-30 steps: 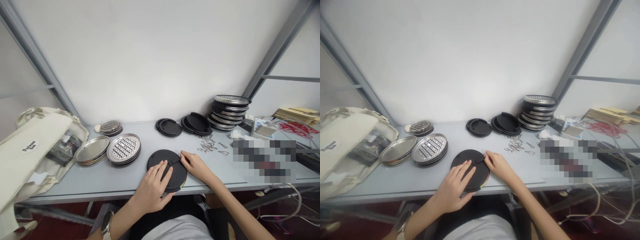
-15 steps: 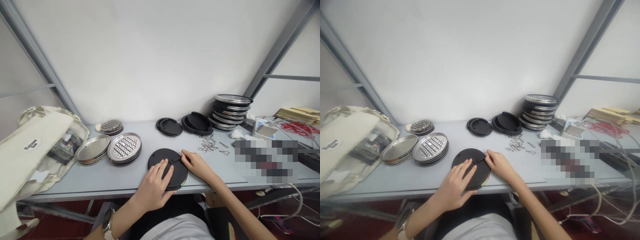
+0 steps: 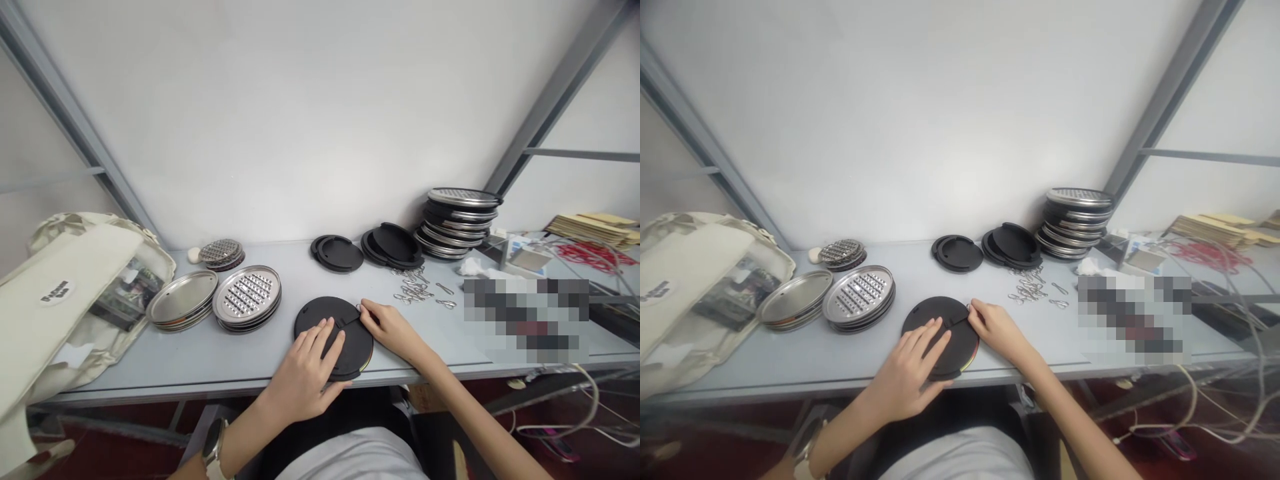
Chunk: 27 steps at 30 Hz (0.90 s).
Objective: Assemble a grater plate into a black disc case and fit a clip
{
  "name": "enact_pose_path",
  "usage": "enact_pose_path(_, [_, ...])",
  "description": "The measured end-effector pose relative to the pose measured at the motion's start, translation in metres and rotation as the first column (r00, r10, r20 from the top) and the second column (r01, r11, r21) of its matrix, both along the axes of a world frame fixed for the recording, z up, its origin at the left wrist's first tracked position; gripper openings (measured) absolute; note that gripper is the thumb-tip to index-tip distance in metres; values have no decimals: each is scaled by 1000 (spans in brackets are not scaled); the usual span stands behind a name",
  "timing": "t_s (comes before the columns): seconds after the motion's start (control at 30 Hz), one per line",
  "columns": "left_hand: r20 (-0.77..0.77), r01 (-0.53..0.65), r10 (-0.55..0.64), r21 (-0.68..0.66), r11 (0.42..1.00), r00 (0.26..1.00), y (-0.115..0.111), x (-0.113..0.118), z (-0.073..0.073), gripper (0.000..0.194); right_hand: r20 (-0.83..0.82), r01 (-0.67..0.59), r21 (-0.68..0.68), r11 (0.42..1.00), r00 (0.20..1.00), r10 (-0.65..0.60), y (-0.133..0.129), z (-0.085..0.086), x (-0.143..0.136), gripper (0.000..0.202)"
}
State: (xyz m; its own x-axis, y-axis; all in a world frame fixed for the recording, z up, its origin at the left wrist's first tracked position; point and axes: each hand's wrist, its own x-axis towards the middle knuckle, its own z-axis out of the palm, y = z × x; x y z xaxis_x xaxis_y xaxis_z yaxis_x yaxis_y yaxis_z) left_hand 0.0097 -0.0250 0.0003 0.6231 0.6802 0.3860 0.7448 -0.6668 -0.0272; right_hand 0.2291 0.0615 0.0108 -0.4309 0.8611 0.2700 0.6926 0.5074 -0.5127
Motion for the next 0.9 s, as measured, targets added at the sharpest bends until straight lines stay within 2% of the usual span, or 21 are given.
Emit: enact_pose_path(0.9, [1, 9, -9, 5, 1000, 1000, -1, -1, 1, 68, -15, -8, 2, 1000, 1000, 8, -2, 2, 0, 27])
